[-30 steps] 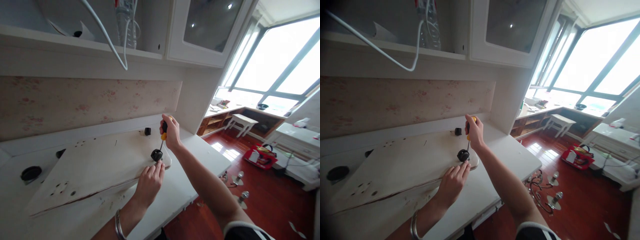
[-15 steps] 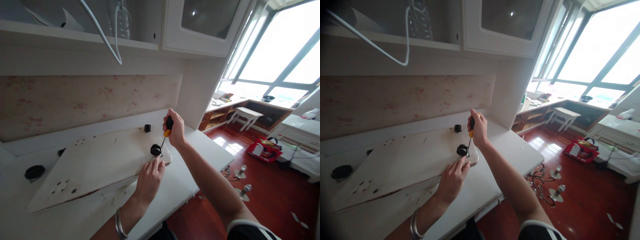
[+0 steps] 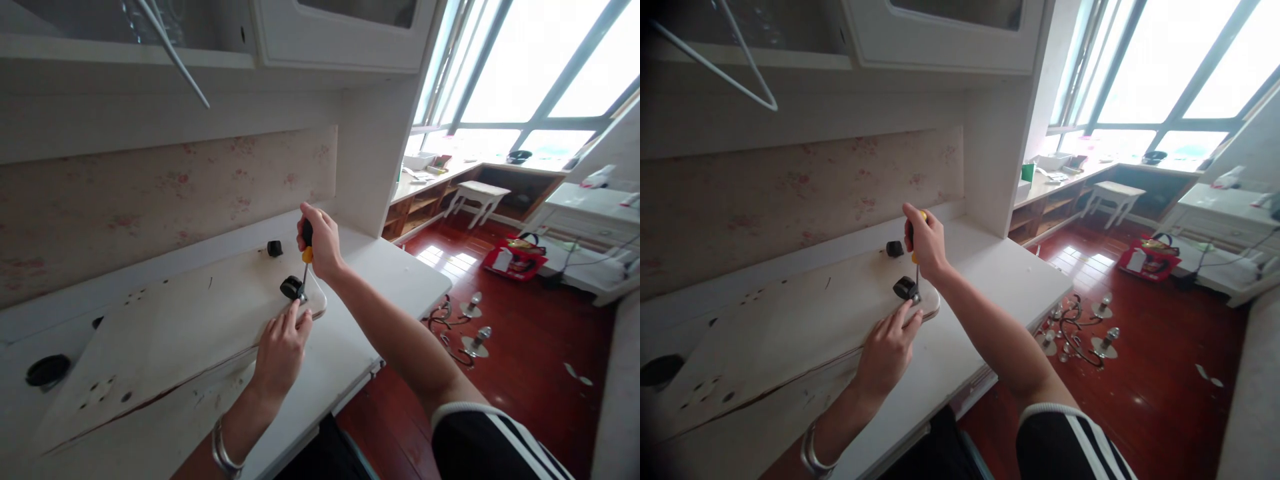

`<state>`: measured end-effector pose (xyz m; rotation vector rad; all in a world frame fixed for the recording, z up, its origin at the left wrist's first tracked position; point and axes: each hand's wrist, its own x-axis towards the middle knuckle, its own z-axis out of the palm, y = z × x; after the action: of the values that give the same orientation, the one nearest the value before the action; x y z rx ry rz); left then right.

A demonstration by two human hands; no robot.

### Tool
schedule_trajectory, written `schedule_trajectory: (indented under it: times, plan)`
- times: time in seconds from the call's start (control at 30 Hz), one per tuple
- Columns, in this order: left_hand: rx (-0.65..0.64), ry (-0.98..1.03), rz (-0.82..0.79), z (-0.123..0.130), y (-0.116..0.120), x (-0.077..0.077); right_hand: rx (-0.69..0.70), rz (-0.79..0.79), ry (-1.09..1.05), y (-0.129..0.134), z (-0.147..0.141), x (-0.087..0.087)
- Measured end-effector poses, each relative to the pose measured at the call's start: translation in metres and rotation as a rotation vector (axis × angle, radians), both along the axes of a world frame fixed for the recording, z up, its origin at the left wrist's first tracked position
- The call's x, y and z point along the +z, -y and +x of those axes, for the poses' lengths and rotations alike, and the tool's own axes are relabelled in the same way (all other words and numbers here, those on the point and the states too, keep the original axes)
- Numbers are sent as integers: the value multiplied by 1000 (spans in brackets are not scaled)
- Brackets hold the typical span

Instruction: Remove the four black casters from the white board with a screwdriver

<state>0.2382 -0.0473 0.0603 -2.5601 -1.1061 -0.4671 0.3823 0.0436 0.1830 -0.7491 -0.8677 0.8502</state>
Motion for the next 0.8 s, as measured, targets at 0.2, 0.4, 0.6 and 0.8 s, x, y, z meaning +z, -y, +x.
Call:
schedule_trajectory:
  times: [0.2, 0.4, 0.6, 0.8]
  plan:
    - [2, -11, -2, 0, 1, 0, -28, 20, -41, -1, 2, -1]
    - [4, -39, -5, 1, 2, 5, -34, 24, -52, -1, 1, -2]
    - [2, -57, 7, 1, 3, 5, -30, 28, -23, -3, -3, -2]
    - [-6, -79, 36, 0, 2, 5, 29, -86, 156, -4, -1, 2]
